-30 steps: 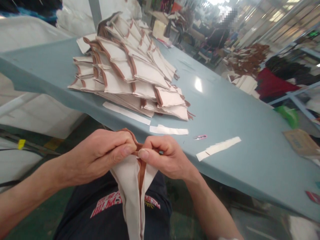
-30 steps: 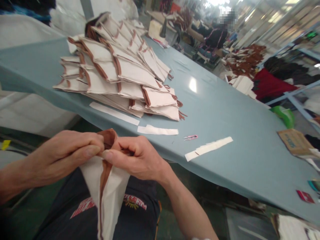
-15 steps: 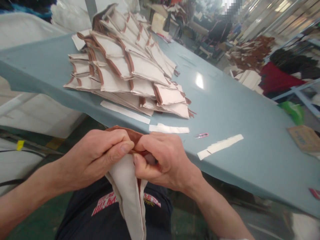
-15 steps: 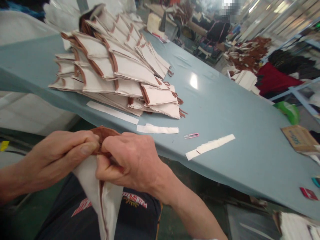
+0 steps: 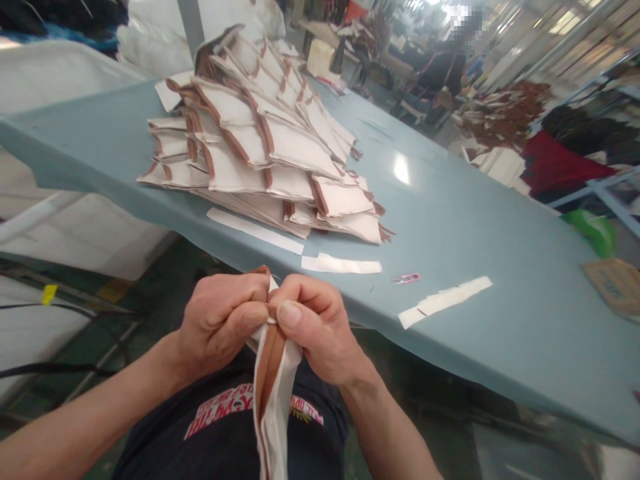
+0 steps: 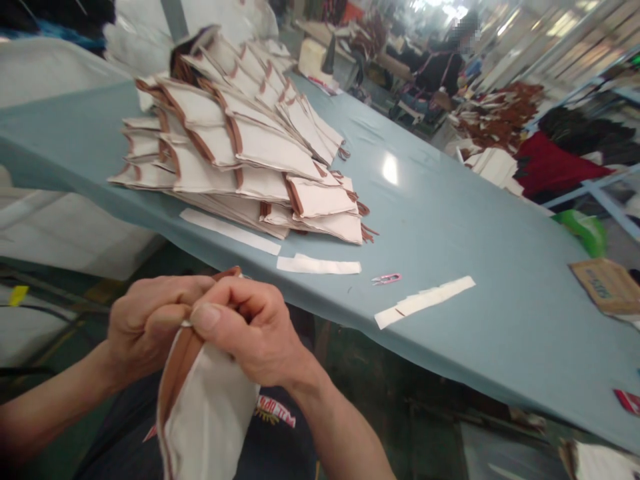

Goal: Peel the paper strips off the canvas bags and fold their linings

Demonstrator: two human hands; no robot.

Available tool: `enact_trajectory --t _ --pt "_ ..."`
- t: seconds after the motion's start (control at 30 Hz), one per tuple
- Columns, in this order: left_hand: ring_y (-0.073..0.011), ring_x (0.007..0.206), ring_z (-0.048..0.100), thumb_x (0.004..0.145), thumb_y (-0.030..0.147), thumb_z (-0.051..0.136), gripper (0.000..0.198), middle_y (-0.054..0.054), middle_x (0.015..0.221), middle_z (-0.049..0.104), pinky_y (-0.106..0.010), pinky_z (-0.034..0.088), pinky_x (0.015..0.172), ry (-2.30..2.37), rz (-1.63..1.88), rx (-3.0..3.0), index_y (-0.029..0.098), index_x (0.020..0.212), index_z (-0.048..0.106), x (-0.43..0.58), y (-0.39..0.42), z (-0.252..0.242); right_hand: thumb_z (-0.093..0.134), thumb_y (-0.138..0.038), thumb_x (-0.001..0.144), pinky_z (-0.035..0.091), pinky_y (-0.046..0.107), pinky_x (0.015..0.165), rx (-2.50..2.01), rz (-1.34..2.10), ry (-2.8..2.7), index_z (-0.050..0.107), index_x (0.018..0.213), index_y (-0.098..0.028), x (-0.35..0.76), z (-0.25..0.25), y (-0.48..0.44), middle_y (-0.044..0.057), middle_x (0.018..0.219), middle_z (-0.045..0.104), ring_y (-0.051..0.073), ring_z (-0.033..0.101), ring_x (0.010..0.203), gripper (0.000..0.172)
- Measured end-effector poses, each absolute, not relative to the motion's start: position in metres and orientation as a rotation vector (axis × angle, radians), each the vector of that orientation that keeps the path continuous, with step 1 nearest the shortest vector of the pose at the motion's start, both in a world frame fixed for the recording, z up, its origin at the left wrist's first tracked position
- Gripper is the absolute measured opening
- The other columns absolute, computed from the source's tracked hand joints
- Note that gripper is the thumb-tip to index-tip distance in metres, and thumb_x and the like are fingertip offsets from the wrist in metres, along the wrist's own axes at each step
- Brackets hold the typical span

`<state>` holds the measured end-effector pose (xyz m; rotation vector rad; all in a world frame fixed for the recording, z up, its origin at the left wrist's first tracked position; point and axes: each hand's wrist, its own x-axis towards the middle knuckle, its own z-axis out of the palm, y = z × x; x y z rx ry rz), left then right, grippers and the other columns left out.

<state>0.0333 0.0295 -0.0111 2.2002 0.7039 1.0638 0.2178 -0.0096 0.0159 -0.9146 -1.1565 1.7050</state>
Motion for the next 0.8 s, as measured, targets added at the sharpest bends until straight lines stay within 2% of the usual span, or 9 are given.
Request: enact_trajectory --t 0.13,0.23,0.33,0.43,0.5,0.63,0.8 --pt "-0.0139 0.052 0.053 0.126 0.057 0.035 0.061 0.005 0.062 0.056 -0.030 0.044 0.056 0.617 1.094 2.081 0.026 0.076 0.047 0.035 0.027 -0.008 0.076 -0.079 0.099 0.037 0.028 0.056 -0.912 1.713 -1.344 0.068 0.086 -0.022 0.234 0.019 -0.010 -0.003 0.068 0.054 0.013 0.042 0.058 0.058" --pt "-0.0136 0.051 0.054 0.124 0.065 0.031 0.066 0.004 0.062 0.057 -0.029 0.045 0.054 0.555 1.074 2.045 0.025 0.076 0.052 0.032 0.029 -0.004 0.071 -0.061 0.109 0.037 0.028 0.058 -0.875 1.571 -1.569 0.074 0.094 -0.020 0.247 0.028 -0.007 -0.002 0.072 0.060 0.013 0.046 0.062 0.043" --pt "-0.0140 0.056 0.061 0.124 0.068 0.026 0.070 0.002 0.068 0.065 -0.027 0.049 0.058 0.519 0.989 1.987 0.024 0.081 0.060 0.027 0.033 0.003 0.069 -0.040 0.111 0.039 0.027 0.062 -0.872 1.401 -1.730 0.074 0.091 -0.020 0.251 0.040 -0.003 -0.003 0.074 0.062 0.012 0.050 0.063 0.029" --pt "-0.0146 0.061 0.060 0.123 0.071 0.022 0.074 0.002 0.072 0.065 -0.026 0.049 0.060 0.539 0.870 1.957 0.024 0.082 0.060 0.020 0.038 0.016 0.067 -0.033 0.111 0.041 0.027 0.066 -0.893 1.235 -1.852 0.073 0.086 -0.021 0.251 0.051 0.003 -0.003 0.076 0.065 0.012 0.053 0.066 0.028" --pt "-0.0142 0.060 0.054 0.125 0.065 0.028 0.069 0.003 0.070 0.060 -0.027 0.046 0.058 0.557 0.808 2.006 0.023 0.078 0.057 0.017 0.039 0.026 0.068 -0.031 0.112 0.041 0.027 0.067 -0.901 1.146 -1.932 0.073 0.086 -0.021 0.251 0.054 0.005 -0.003 0.075 0.066 0.011 0.053 0.065 0.028" --pt "-0.0119 0.056 0.048 0.121 0.038 0.050 0.050 0.006 0.065 0.050 -0.025 0.039 0.053 0.601 0.718 2.112 0.023 0.073 0.050 0.013 0.037 0.038 0.070 -0.026 0.111 0.040 0.026 0.067 -0.903 0.989 -2.040 0.072 0.087 -0.020 0.255 0.052 0.005 -0.003 0.077 0.069 0.010 0.053 0.065 0.025" --pt "-0.0100 0.058 0.047 0.120 0.032 0.055 0.048 0.008 0.066 0.050 -0.023 0.037 0.056 0.603 0.706 2.160 0.023 0.073 0.050 0.012 0.032 0.034 0.066 -0.022 0.112 0.044 0.024 0.067 -0.842 0.997 -1.998 0.070 0.090 -0.020 0.256 0.042 -0.001 -0.003 0.079 0.070 0.009 0.054 0.064 0.022"
